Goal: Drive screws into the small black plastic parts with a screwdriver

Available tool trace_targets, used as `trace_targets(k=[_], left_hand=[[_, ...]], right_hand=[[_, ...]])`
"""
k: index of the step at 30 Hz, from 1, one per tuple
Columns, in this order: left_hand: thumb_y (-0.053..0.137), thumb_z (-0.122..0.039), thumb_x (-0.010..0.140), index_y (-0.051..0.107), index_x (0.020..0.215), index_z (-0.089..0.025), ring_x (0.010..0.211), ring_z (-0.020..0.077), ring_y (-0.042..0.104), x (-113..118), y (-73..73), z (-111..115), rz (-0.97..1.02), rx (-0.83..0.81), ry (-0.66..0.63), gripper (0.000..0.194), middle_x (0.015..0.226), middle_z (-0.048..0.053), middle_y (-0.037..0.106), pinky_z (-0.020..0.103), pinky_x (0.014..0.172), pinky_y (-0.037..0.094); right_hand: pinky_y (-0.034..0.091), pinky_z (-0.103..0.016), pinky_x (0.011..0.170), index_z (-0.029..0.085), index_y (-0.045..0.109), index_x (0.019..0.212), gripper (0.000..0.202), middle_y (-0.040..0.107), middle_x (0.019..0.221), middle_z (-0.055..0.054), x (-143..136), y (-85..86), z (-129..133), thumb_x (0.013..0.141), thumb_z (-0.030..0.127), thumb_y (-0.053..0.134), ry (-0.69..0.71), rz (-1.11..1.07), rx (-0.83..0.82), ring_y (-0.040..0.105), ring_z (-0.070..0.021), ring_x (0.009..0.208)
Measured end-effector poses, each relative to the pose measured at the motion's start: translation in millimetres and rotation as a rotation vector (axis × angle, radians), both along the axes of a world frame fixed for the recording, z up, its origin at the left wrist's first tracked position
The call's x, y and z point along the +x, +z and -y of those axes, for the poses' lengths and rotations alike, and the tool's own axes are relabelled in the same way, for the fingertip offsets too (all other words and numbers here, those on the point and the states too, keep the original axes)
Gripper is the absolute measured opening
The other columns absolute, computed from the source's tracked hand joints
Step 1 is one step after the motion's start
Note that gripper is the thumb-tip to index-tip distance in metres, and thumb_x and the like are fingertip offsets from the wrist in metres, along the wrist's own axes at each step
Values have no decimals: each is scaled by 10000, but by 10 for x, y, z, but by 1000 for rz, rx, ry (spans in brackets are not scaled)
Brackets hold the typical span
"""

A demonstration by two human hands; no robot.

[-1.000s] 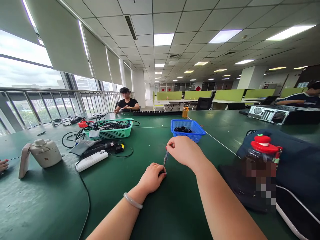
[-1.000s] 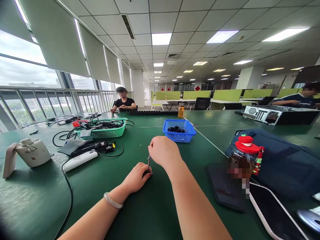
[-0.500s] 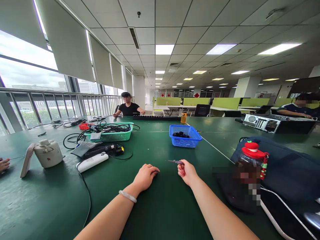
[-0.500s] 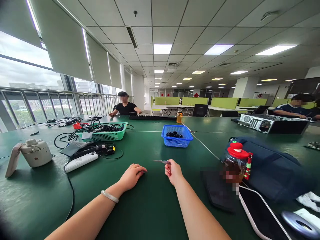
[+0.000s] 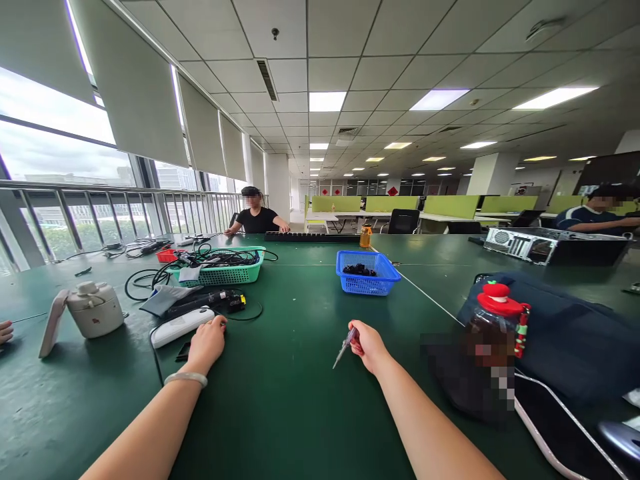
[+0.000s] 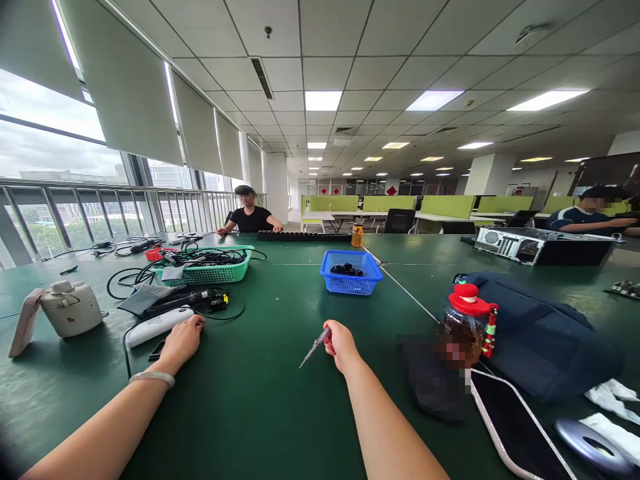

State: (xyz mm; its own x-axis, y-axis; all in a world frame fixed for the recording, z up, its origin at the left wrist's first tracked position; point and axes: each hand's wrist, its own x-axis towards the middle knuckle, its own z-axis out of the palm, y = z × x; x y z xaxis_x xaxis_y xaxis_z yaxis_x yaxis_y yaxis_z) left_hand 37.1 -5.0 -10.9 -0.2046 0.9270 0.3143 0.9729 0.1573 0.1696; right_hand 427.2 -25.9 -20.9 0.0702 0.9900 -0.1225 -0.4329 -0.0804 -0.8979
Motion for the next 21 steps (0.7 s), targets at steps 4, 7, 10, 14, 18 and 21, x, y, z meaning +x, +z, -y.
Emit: trace_targets(k=[4,7,10,14,18,21], left_hand=[[356,-247,903,564,1113,-155,1033,307,595,-61,10,-114,71,13,121,309,1048,158,658,375,826,453],[379,-244,889,554,1138,-146,1041,322,593,-78,20,-168,101,28,145,320,1053,170,646,381,825,456],[399,-247,877,564,1158,-163,1033,311,593,-83,31,-185,92,89,107,337,1097,167,612,377,840,457],[403,-267,881,597,1141,-172,1035,294,584,-101,54,-201,121,129,62,338,1083,157,591,371,899,443],[425,-280,879,596,1148,-167,1079,274,559,-138,75,-229,252,172,60,337,1082,146,598,351,933,434],[457,-329,875,575,1188,-175,1086,284,547,-132,106,-209,304,197,79,368,1051,135,613,371,920,441]], right_hand=[[136,-177,351,197,447,574,149,387,355,78,1,26,26,652,274,547,15,15,15,224,-34,317],[137,-175,352,195,457,579,148,391,357,77,-8,41,40,656,283,547,15,27,14,225,-33,319],[146,-172,355,194,459,576,150,394,356,75,-17,48,49,654,286,548,19,32,12,233,-33,321],[153,-175,357,194,462,578,147,405,359,71,-16,50,58,653,292,541,23,47,13,242,-35,323],[161,-178,359,196,464,585,157,397,360,75,-12,53,65,660,308,542,21,73,18,241,-38,325],[171,-179,363,197,464,587,164,403,366,72,-16,58,68,657,313,554,20,83,22,262,-44,332]])
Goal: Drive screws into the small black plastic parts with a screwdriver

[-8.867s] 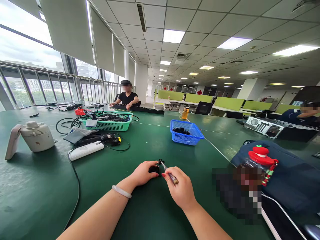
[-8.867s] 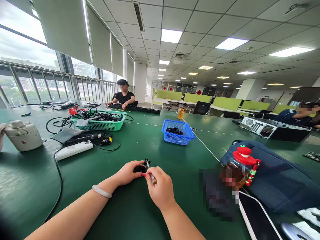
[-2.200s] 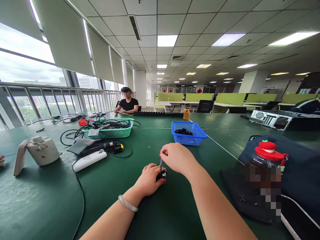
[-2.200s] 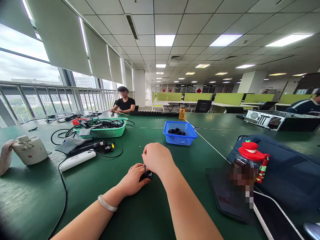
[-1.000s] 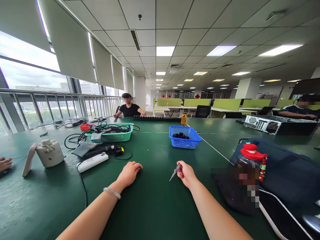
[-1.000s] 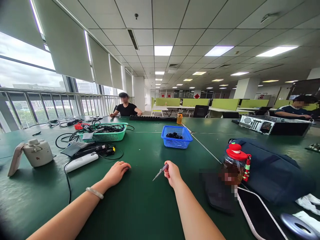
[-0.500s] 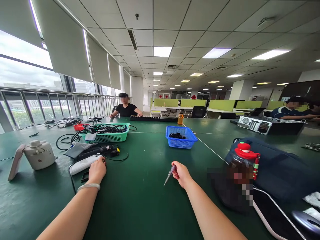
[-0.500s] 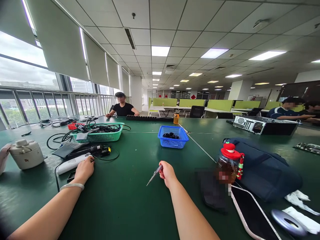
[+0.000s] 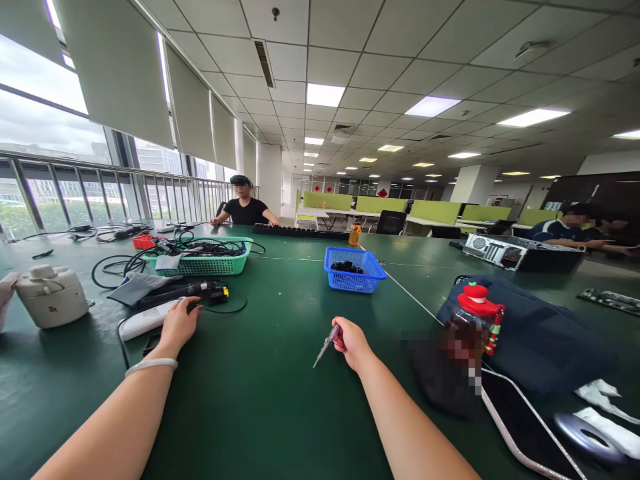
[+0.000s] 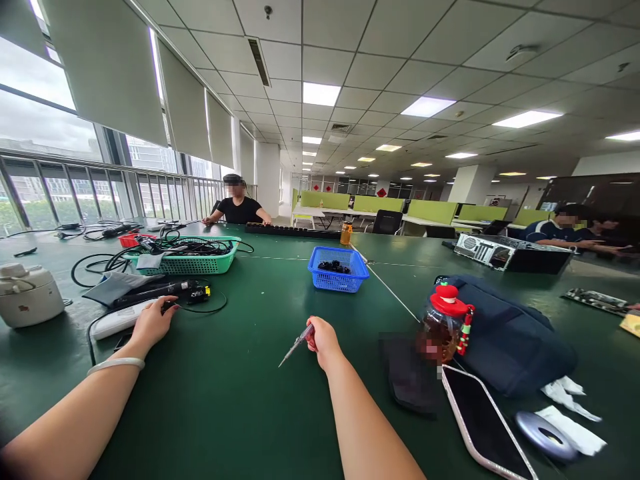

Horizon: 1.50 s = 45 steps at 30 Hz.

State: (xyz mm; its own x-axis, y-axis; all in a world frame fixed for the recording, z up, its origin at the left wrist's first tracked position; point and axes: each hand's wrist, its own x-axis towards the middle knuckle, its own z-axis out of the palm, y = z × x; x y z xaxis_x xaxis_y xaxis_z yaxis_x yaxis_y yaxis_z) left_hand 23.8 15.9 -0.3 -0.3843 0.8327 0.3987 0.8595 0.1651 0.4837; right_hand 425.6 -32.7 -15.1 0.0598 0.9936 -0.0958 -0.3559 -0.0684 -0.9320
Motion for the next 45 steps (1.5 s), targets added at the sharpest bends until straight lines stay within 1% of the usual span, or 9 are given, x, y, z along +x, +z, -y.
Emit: trace_targets(k=[4,8,11,14,17,21,29,38,45], left_hand=[[474,-383,872,543,1217,-182,1048,292,558,60,72,94,4,66,55,406,1048,134,603,385,879,457],[479,-352,867,588,1152,-184,1052,282,558,97,110,174,-20,117,99,349,1132,142,562,375,892,453],[465,-298,865,601,1161,-190,1058,283,562,91,98,202,-23,95,102,344,1191,142,554,374,887,456],[416,-254,875,569,1239,-187,1077,296,560,68,71,207,-70,51,105,400,1236,144,567,385,885,451],[380,-224,878,546,1283,-179,1055,312,576,36,43,192,-133,-21,114,440,1196,158,609,400,863,449],[381,-198,862,585,1244,-160,1042,324,585,1,21,166,-195,-62,106,435,1153,171,637,407,864,446],[385,-208,854,595,1235,-169,1034,333,588,25,40,209,-149,-26,138,437,1150,172,624,419,865,462],[409,-229,854,597,1232,-208,1026,331,604,22,58,207,-79,-85,158,423,1210,146,607,412,814,487],[397,-203,854,600,1219,-193,1039,335,605,2,42,174,-98,-111,132,418,1163,159,644,414,827,479]], right_hand=[[168,-179,362,197,469,586,165,414,367,67,-4,6,2,648,319,560,-6,0,1,268,-47,334],[181,-179,358,199,470,580,163,415,363,68,-3,12,6,642,322,557,-2,8,2,272,-48,332],[184,-179,355,199,475,582,162,424,366,65,-5,12,8,642,326,555,1,20,4,275,-49,331],[190,-181,353,198,478,587,169,430,366,64,-7,3,5,648,333,561,3,28,3,282,-51,327],[193,-180,353,198,476,588,174,436,370,63,-8,-3,4,651,334,564,5,34,3,289,-52,329],[195,-179,355,197,476,585,173,442,375,61,-12,8,24,654,333,558,4,43,8,293,-51,333],[199,-180,357,199,472,582,174,432,368,65,-10,3,22,651,334,556,13,51,14,287,-50,334],[193,-179,356,200,472,587,177,435,375,65,-12,-9,12,646,344,558,18,61,18,290,-51,338],[195,-179,358,199,476,596,182,439,380,65,-20,0,25,649,353,556,28,72,24,289,-49,336]])
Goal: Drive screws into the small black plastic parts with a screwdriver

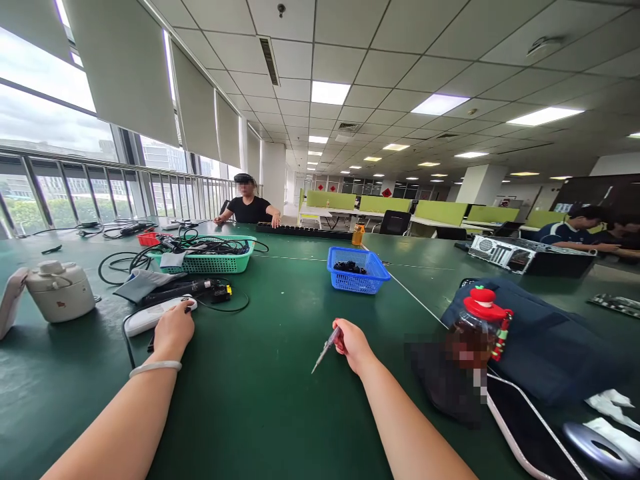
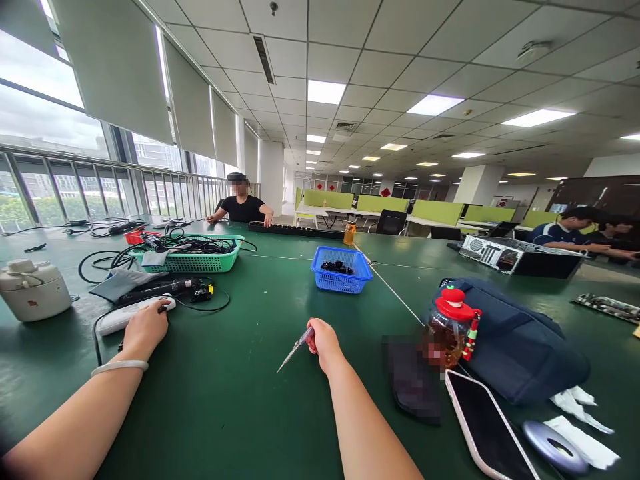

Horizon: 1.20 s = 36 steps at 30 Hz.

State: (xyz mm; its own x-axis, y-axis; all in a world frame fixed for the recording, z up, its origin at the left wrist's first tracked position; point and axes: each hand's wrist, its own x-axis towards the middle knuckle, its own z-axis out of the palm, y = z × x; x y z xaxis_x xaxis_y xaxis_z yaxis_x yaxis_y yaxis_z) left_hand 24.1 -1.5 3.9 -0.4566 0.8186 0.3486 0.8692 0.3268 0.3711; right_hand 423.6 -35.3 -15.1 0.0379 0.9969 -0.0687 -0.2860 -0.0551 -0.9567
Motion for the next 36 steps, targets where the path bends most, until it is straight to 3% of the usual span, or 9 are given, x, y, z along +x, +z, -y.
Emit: trace_targets(k=[12,36], left_hand=[[436,-272,846,635,1150,-214,1099,322,552,-13,-25,-22,-98,-5,-36,368,972,132,705,376,855,450],[405,-300,884,601,1223,-209,1056,316,598,-94,-62,-62,-76,-6,-36,402,1126,134,676,390,882,445]], right_hand=[[192,-184,362,199,477,598,187,450,377,61,17,-42,-18,654,355,562,15,9,5,287,-49,334],[182,-192,361,202,476,599,187,449,379,59,15,-30,-18,645,361,563,14,18,3,293,-55,329]])
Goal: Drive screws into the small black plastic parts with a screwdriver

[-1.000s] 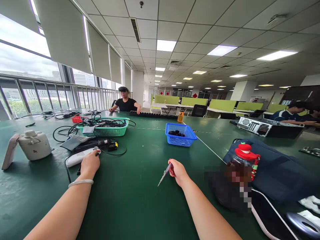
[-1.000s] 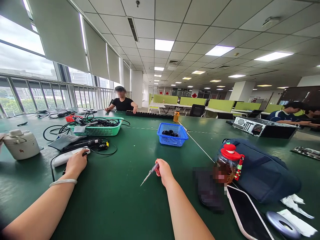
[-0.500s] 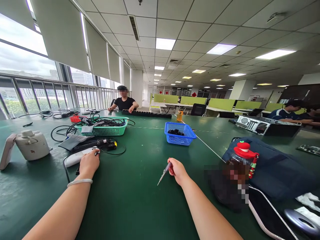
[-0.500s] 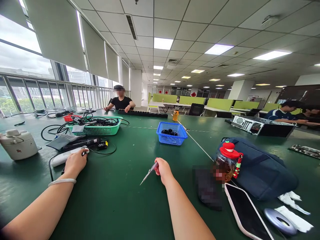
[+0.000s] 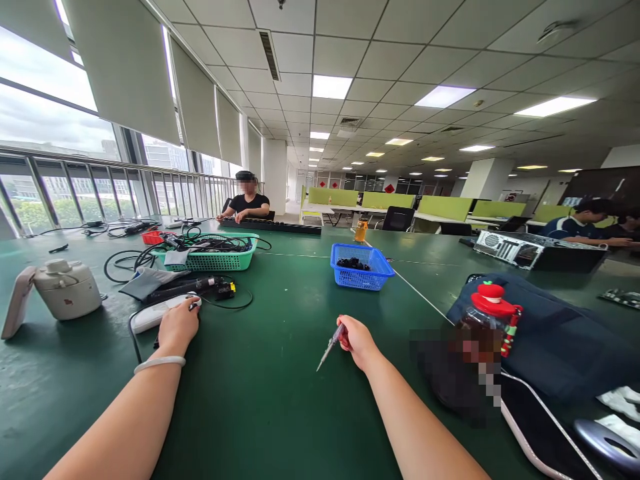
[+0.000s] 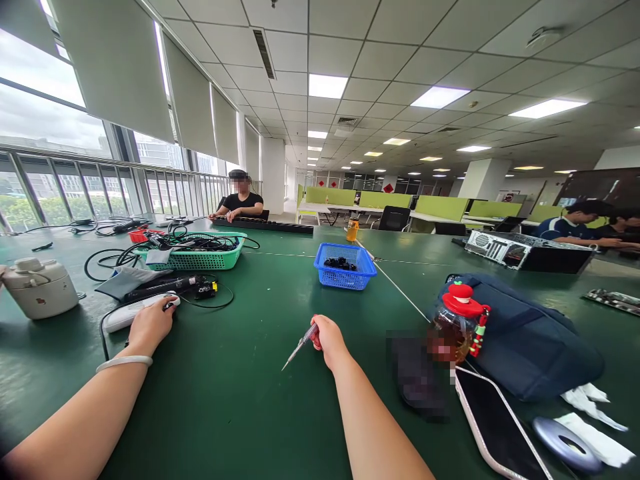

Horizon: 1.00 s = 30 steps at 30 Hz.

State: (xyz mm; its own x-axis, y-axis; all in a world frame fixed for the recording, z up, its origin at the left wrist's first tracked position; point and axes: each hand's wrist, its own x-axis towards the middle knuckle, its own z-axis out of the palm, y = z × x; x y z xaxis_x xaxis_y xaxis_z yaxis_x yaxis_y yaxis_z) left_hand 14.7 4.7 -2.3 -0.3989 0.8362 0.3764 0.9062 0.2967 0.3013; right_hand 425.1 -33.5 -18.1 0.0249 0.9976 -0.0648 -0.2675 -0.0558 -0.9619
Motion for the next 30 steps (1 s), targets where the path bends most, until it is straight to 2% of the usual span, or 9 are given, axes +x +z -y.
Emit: trace_targets(k=[7,13,18,23,30], left_hand=[[304,-256,913,521,1305,-125,1141,321,546,38,-54,-26,-18,-19,-20,467,1247,176,589,401,955,404],[276,-228,912,432,1374,-103,1172,344,514,66,-94,-30,-4,-29,-36,503,1323,196,513,444,931,419],[336,-178,873,461,1360,-125,1147,312,541,29,-100,-25,15,7,-49,506,1293,174,551,410,954,414],[417,-230,852,566,1270,-194,1114,304,570,-35,-93,-17,107,61,-58,445,1252,140,599,394,924,439],[393,-265,882,609,1238,-207,1019,322,613,-77,16,21,220,55,5,420,1074,142,685,415,863,457]], right_hand=[[182,-194,362,203,473,605,182,440,375,65,7,-26,-11,669,355,552,8,9,9,286,-56,327],[189,-192,364,202,474,604,188,449,380,61,9,-8,7,671,358,555,13,12,4,290,-54,330],[181,-191,362,204,466,596,192,440,372,62,4,5,9,661,360,557,11,10,2,288,-56,326],[183,-190,364,204,468,600,188,447,376,60,-6,1,5,649,362,558,10,6,4,287,-54,330],[181,-193,365,203,475,604,184,449,379,58,4,24,18,654,356,562,10,5,0,289,-56,332]])
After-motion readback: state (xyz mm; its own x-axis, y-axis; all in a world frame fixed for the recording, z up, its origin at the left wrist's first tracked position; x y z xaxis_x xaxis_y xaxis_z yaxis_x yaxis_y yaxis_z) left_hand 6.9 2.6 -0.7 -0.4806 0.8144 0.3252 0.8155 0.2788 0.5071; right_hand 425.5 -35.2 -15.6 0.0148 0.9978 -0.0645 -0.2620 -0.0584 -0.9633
